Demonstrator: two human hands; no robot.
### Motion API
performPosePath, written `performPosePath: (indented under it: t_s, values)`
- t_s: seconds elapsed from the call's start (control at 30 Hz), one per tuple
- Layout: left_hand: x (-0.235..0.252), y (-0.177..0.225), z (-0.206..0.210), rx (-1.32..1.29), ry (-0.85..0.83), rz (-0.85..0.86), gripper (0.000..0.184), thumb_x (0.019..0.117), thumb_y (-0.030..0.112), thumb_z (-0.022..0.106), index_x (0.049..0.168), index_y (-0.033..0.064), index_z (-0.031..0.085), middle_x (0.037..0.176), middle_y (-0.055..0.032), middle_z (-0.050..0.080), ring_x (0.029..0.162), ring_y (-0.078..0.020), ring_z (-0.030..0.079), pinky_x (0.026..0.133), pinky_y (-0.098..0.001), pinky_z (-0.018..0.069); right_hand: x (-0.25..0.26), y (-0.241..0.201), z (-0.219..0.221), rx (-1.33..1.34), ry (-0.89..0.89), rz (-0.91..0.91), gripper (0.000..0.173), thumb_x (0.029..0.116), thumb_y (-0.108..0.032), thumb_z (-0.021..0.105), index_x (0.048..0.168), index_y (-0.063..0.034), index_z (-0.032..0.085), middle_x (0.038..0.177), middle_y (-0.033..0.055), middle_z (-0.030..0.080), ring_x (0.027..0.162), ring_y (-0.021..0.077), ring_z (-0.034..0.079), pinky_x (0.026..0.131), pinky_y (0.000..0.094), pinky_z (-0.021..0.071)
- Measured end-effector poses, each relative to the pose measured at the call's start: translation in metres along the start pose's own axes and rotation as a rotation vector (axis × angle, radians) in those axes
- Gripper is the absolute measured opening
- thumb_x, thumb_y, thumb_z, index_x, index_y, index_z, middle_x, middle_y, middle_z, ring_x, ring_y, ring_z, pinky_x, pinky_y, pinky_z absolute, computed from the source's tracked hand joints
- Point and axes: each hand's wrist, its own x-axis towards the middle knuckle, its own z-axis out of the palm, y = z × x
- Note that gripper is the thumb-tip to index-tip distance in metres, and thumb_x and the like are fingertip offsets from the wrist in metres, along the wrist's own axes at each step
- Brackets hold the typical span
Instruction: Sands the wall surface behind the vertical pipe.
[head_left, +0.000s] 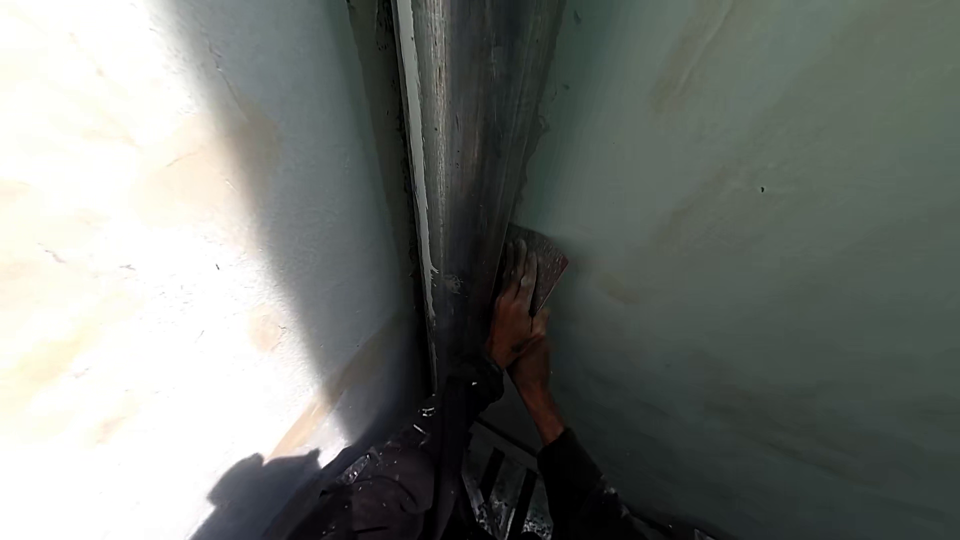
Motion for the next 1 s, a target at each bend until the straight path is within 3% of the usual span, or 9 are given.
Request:
performPosePath:
  t_s: [0.07,0.2,0.3,0.37,0.57,0.7,0.8,0.9,1.0]
  values:
    - [0.000,0.000,0.005,0.036,0.039,-0.031,0.070,0.0872,0.019,0.060,0.147,-0.0131,0.043,0.157,-0.0296,0.039,0.148,-0.0363,0.038,0.119,-0.0412,0.0352,0.006,0.002,-0.002,-0.024,0.102,-0.128,0.026,0.0841,-0.015,0.071,0.087,0.0112,0.070,0.072,0.0210,0.070,0.069,0.0349,0.071,0.067,0.0515,0.0571]
    - [0.088,0.050,-0.035,0.032,0.006,0.053,0.078,0.0864,0.014,0.058,0.153,-0.0141,0.030,0.165,-0.0286,0.023,0.154,-0.0378,0.023,0.126,-0.0393,0.0208,0.057,-0.054,-0.032,0.060,0.166,-0.217,0.026,0.0868,-0.016,0.072,0.090,0.0091,0.067,0.068,0.0166,0.066,0.065,0.0301,0.067,0.061,0.0475,0.0539]
    - [0.038,0.018,-0.016,-0.045,-0.022,0.093,0.075,0.0879,0.016,0.059,0.153,-0.0104,0.034,0.165,-0.0250,0.026,0.156,-0.0333,0.022,0.128,-0.0399,0.0211,0.015,-0.009,0.003,0.056,0.131,-0.163,0.030,0.0878,-0.014,0.070,0.094,0.0153,0.069,0.078,0.0222,0.071,0.074,0.0315,0.071,0.074,0.0456,0.0579]
    - [-0.005,-0.005,0.001,-0.028,-0.021,0.046,0.072,0.0869,0.017,0.060,0.151,-0.0103,0.040,0.161,-0.0267,0.033,0.153,-0.0347,0.028,0.125,-0.0416,0.0275,-0.006,0.017,0.018,0.023,0.182,-0.177,0.029,0.0831,-0.015,0.070,0.089,0.0142,0.070,0.075,0.0224,0.071,0.070,0.0327,0.072,0.070,0.0463,0.0586]
    - [0.106,0.040,-0.031,-0.026,0.051,0.200,0.072,0.0875,0.017,0.057,0.150,-0.0142,0.037,0.160,-0.0313,0.031,0.154,-0.0379,0.026,0.126,-0.0403,0.0218,0.063,-0.065,-0.026,0.073,0.249,-0.230,0.030,0.0856,-0.017,0.072,0.096,0.0106,0.066,0.069,0.0182,0.066,0.065,0.0317,0.068,0.060,0.0495,0.0542]
    - [0.027,0.007,-0.017,-0.075,-0.052,0.092,0.072,0.0875,0.016,0.060,0.151,-0.0108,0.039,0.162,-0.0259,0.031,0.154,-0.0328,0.026,0.126,-0.0404,0.0265,0.010,-0.014,0.009,0.075,0.188,-0.142,0.030,0.0829,-0.015,0.073,0.091,0.0137,0.068,0.073,0.0216,0.069,0.069,0.0330,0.071,0.067,0.0503,0.0576]
    - [0.064,0.025,-0.022,-0.038,0.025,0.098,0.068,0.0876,0.016,0.059,0.147,-0.0141,0.042,0.158,-0.0313,0.036,0.151,-0.0374,0.033,0.123,-0.0398,0.0284,0.041,-0.044,-0.021,0.035,0.260,-0.293,0.024,0.0820,-0.015,0.070,0.078,0.0077,0.068,0.062,0.0165,0.065,0.059,0.0292,0.067,0.057,0.0458,0.0539]
    - [0.129,0.055,-0.040,-0.081,0.092,0.231,0.070,0.0872,0.013,0.056,0.148,-0.0153,0.039,0.160,-0.0316,0.032,0.153,-0.0371,0.028,0.126,-0.0393,0.0231,0.074,-0.082,-0.045,0.062,0.296,-0.318,0.025,0.0861,-0.020,0.070,0.085,0.0044,0.067,0.063,0.0130,0.063,0.058,0.0268,0.064,0.054,0.0451,0.0508]
    - [0.073,0.033,-0.024,-0.088,0.011,0.188,0.073,0.0887,0.019,0.056,0.152,-0.0117,0.035,0.165,-0.0260,0.025,0.156,-0.0335,0.021,0.128,-0.0408,0.0215,0.037,-0.037,-0.016,0.047,0.237,-0.224,0.028,0.0846,-0.016,0.071,0.092,0.0104,0.068,0.071,0.0191,0.068,0.067,0.0314,0.070,0.063,0.0497,0.0566]
